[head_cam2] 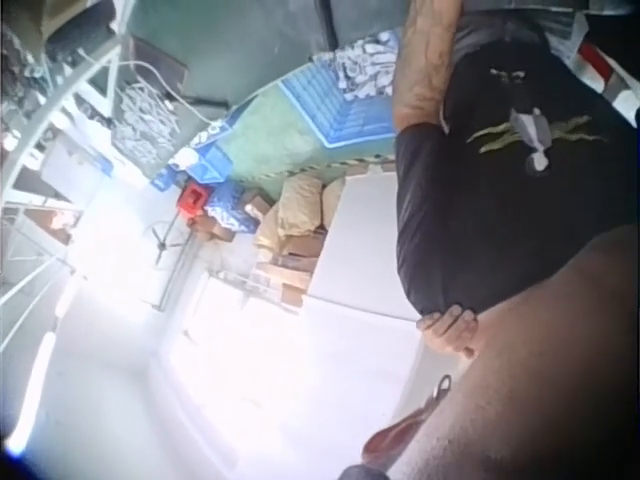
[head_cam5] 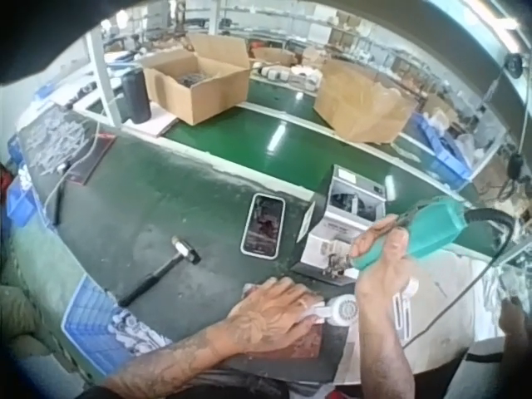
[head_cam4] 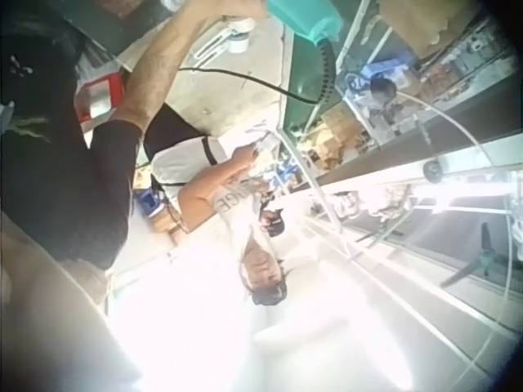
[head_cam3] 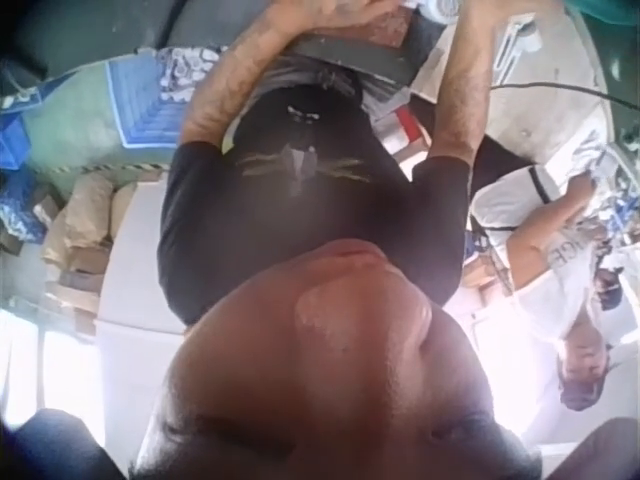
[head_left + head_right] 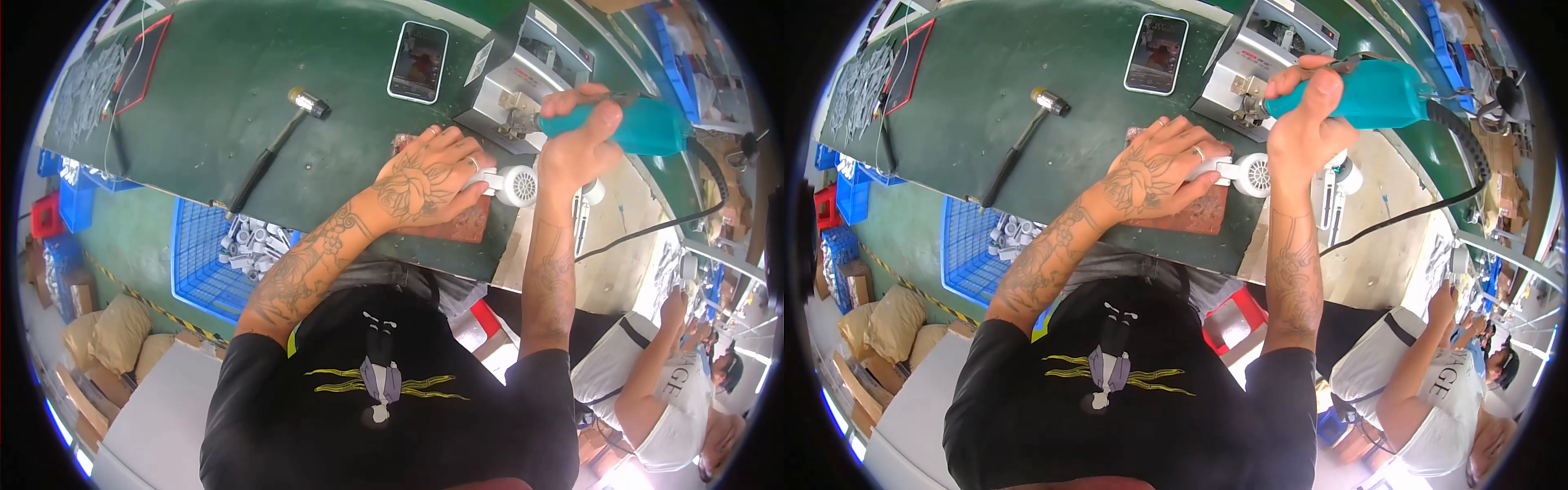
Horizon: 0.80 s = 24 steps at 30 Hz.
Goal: Assembling the housing of handheld electronic appliances using a pneumatic screwdriver.
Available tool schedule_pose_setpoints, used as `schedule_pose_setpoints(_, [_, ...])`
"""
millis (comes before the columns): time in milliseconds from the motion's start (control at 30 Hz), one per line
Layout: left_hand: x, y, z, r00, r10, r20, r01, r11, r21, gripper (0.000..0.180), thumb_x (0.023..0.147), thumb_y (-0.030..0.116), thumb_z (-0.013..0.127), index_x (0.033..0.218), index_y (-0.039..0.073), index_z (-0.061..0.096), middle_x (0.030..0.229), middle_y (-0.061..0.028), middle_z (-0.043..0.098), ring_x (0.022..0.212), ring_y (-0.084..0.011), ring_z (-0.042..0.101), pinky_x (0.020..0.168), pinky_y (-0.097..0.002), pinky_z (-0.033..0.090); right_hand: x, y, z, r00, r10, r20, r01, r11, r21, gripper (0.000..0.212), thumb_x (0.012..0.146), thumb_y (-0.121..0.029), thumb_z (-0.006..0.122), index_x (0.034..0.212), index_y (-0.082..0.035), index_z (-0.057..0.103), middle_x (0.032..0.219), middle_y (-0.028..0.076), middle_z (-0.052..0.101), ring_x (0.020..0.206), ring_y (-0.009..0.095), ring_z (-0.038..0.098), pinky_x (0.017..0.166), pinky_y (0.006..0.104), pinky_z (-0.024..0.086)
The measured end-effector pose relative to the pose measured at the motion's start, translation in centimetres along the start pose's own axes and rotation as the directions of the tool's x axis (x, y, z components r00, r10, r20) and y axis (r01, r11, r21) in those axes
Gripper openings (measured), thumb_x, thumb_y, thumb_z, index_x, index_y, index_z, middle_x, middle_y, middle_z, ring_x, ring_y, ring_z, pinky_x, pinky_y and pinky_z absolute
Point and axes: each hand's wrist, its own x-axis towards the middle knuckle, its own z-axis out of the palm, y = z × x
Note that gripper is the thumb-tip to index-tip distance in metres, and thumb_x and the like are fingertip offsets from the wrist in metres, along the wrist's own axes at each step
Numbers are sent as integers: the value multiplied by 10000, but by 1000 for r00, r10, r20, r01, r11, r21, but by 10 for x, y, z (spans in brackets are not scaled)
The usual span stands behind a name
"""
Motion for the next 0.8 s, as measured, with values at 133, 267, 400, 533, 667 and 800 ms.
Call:
schedule_pose_setpoints(133, [1,0,4,1000,14,-8,-14,1000,7,345,954,319,594,1240,131,635,1164,-67,610,1102,-270,549,1021,-452,408,-5,16,-1,1000,-29,10,29,999,32,546,1013,-497,549,996,48,529,702,106,543,623,229,569,599,353,474])
schedule_pose_setpoints(267, [2,-1,4,998,29,-53,-28,999,21,313,955,287,595,1216,124,652,1135,-58,623,1080,-260,555,994,-432,421,-6,6,2,997,69,30,-71,996,46,497,1011,-454,578,961,40,557,673,90,557,599,199,573,574,323,471])
schedule_pose_setpoints(400, [3,-2,4,998,19,-59,-17,1000,25,294,954,279,611,1204,136,673,1115,-46,629,1062,-260,560,959,-424,431,-26,-17,-9,990,139,30,-141,988,60,503,1008,-452,588,980,50,580,665,74,571,590,169,574,565,306,471])
schedule_pose_setpoints(533, [2,-1,5,998,12,-57,-11,1000,9,321,945,298,628,1224,147,675,1117,-47,628,1056,-258,563,954,-423,432,-50,-28,-27,983,168,71,-178,968,179,597,980,-509,602,1052,82,550,666,83,559,592,190,566,568,329,475])
schedule_pose_setpoints(667, [2,-1,4,999,-1,-49,1,1000,1,348,943,307,632,1251,150,671,1120,-45,630,1070,-251,563,960,-418,433,-58,-27,-30,981,172,94,-185,970,156,636,965,-535,616,1058,90,543,670,86,562,592,195,568,573,336,479])
schedule_pose_setpoints(800, [1,0,5,998,4,-55,-3,1000,21,348,942,299,631,1248,137,672,1118,-44,634,1075,-249,564,963,-418,432,-64,-23,-30,980,187,71,-196,968,155,629,956,-532,635,1055,83,546,672,85,566,595,196,574,574,334,481])
